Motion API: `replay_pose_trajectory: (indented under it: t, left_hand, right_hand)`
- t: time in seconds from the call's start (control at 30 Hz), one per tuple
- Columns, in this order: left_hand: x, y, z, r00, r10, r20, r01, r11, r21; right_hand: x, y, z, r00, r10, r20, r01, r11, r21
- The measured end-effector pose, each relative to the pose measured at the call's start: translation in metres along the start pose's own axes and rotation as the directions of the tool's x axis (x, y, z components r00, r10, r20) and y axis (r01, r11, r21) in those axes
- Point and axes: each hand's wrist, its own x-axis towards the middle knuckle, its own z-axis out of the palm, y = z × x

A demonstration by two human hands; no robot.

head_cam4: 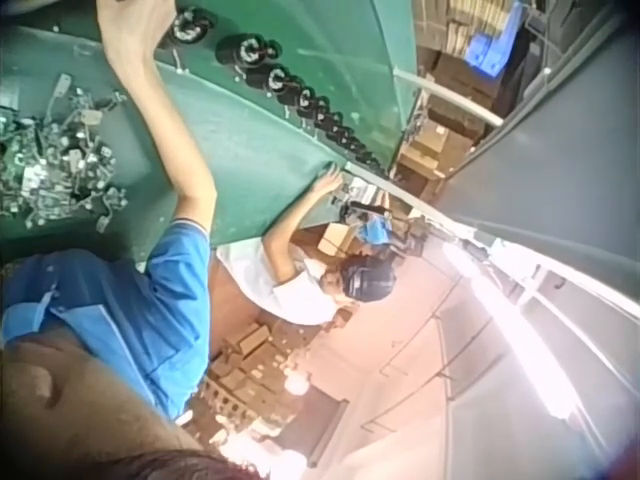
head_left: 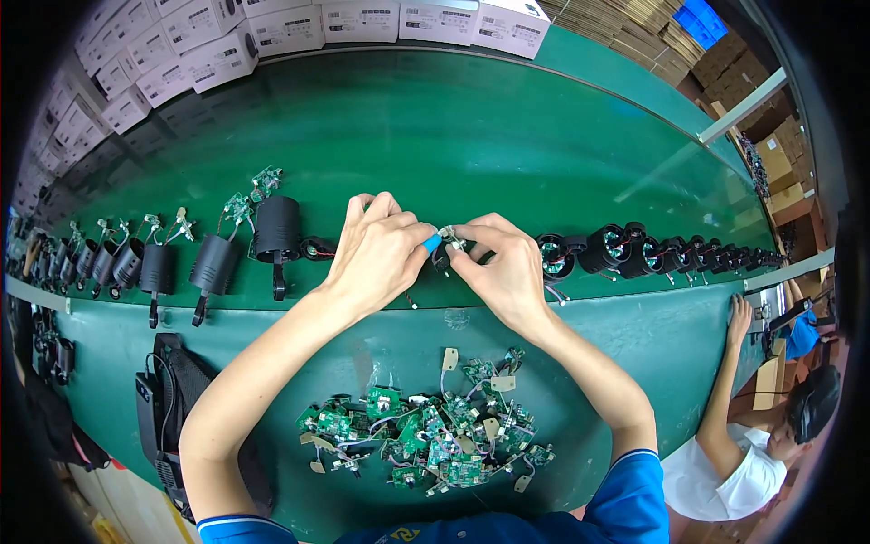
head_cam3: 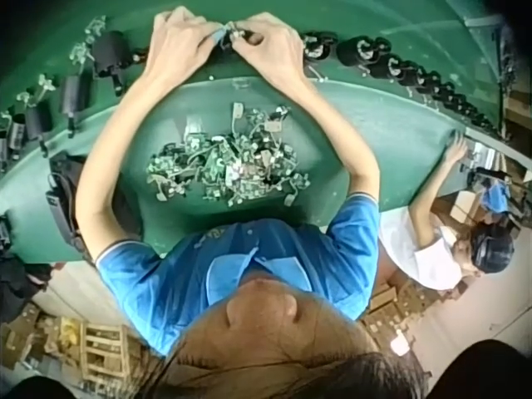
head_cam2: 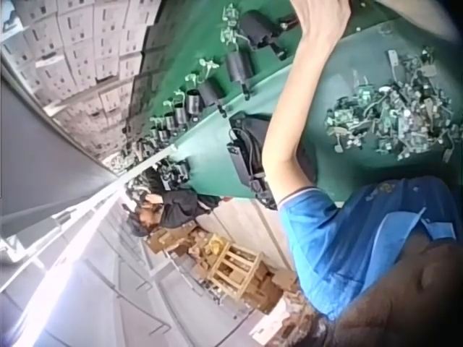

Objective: Assembling small circuit boards into black cylindrical housings at a factory assembly line.

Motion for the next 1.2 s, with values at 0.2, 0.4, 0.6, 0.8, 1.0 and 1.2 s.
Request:
replay_pose_trajectory:
  t: [0.2, 0.4, 0.6, 0.8, 1.0, 1.2]
  left_hand:
    - [-0.002, -0.002, -0.001, 0.995, 0.011, 0.1, -0.005, 0.998, -0.058]
    - [0.0, -0.009, -0.007, 0.963, -0.04, 0.268, 0.074, 0.99, -0.117]
    - [-0.003, 0.004, -0.037, 0.973, 0.161, -0.163, -0.12, 0.965, 0.235]
    - [-0.044, 0.003, -0.021, 0.81, 0.472, 0.348, -0.578, 0.535, 0.616]
    - [-0.042, -0.008, -0.036, 0.704, 0.557, 0.441, -0.701, 0.448, 0.554]
    - [-0.042, -0.021, -0.04, 0.623, 0.647, 0.44, -0.772, 0.417, 0.48]
  right_hand:
    - [-0.005, 0.003, 0.001, 0.997, -0.072, -0.007, 0.072, 0.997, 0.012]
    - [-0.001, 0.008, 0.01, 0.995, -0.087, 0.05, 0.083, 0.993, 0.085]
    - [-0.003, 0.003, 0.004, 0.999, -0.036, -0.033, 0.035, 0.999, -0.011]
    - [0.005, 0.001, -0.007, 0.988, 0.044, 0.145, -0.049, 0.998, 0.037]
    - [0.007, -0.003, -0.019, 0.922, 0.185, 0.34, -0.265, 0.942, 0.206]
    - [0.008, -0.002, -0.018, 0.894, 0.225, 0.388, -0.329, 0.917, 0.226]
